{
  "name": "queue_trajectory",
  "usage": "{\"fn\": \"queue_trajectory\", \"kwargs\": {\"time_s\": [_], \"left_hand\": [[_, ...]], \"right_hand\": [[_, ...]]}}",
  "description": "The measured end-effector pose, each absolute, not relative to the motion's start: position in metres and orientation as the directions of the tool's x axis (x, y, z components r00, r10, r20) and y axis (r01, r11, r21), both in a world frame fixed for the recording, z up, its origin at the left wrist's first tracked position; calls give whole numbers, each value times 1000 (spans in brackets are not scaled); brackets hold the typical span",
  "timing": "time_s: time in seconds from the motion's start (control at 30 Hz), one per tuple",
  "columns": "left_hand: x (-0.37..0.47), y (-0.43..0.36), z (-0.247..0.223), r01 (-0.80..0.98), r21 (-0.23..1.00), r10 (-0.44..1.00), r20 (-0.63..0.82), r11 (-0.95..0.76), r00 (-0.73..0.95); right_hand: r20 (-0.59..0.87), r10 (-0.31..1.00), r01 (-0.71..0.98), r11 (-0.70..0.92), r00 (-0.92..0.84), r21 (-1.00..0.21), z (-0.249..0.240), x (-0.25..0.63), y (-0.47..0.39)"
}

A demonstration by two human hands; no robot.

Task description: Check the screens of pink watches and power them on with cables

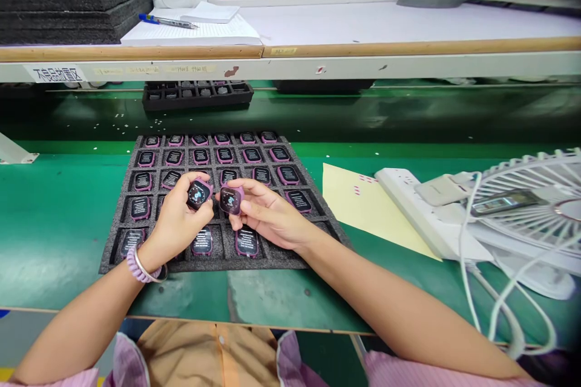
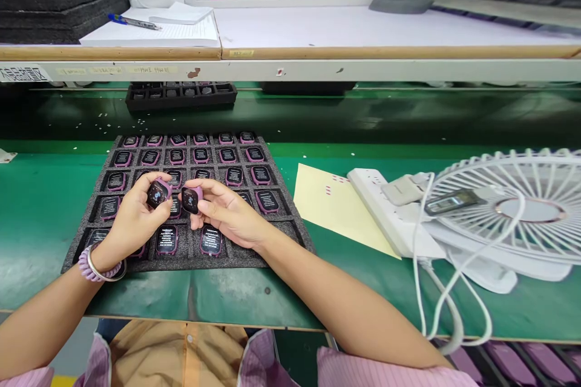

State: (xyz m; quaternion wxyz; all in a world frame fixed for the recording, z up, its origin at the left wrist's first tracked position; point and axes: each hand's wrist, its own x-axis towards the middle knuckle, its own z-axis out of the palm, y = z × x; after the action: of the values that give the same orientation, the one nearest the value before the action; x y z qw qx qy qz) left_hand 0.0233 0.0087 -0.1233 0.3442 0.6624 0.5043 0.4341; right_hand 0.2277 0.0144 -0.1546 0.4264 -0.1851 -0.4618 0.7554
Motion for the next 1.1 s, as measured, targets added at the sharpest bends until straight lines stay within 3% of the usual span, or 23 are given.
{"fn": "queue_trajectory", "kwargs": {"time_s": [1.1], "left_hand": [[21,10,-125,383,877,957,257,-288,132]], "right_hand": [[118,810,-454,-196,-575,-869,-152,230,14]]}}
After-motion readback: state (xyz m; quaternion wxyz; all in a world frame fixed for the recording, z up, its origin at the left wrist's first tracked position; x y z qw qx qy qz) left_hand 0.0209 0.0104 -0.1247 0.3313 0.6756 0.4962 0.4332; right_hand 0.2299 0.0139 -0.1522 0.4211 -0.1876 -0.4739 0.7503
